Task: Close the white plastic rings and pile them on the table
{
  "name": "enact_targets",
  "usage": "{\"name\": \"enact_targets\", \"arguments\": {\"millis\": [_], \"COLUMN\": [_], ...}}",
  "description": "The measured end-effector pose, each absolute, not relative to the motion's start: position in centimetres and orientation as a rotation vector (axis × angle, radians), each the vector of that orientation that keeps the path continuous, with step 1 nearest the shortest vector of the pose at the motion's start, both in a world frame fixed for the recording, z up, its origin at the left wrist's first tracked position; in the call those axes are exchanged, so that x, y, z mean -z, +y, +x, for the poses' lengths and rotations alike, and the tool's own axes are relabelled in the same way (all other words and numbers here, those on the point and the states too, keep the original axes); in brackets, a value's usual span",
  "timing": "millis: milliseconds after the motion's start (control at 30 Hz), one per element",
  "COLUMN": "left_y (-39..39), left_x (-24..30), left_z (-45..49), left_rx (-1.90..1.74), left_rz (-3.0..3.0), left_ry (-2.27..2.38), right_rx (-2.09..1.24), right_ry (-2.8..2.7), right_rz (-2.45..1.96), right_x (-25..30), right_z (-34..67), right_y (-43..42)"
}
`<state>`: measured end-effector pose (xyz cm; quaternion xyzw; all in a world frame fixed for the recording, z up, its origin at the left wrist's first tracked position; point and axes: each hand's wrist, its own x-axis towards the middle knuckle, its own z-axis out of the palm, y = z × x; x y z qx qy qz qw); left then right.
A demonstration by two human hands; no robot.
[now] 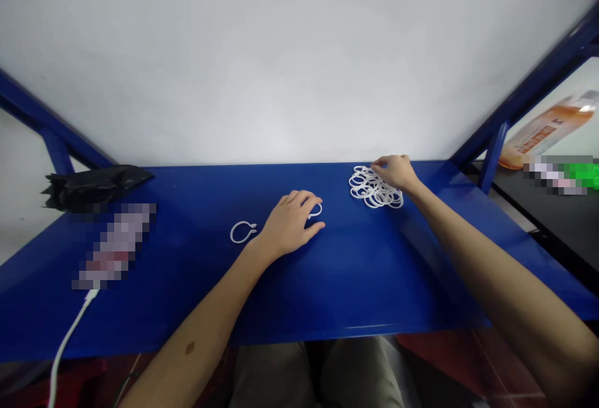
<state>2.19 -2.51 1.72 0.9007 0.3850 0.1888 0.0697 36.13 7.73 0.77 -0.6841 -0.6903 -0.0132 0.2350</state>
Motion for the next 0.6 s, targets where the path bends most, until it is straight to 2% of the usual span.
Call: {"name": "enact_targets", "arguments": {"millis": [167,333,600], "left_y": [-1.8,-1.6,-2.4], "left_x": [-1.8,-1.8,-1.9], "left_z": [0.8,1.0,2.3], "left_rx": [-0.305,-0.310,-0.706], "left_rz": [2.686,2.692,2.428], "left_ry": [1.295,1.227,1.011], "right_rx": [0.117,0.303,-0.156], "right_ry": [-1.850,-1.815,-2.282], "right_rz": [-1.757,-1.547,-1.017], "right_x": [-1.7,-2.9,-0.5], "right_z": [35.3,31.3,24.0], "right_y": [6.4,1.3,-5.6]}}
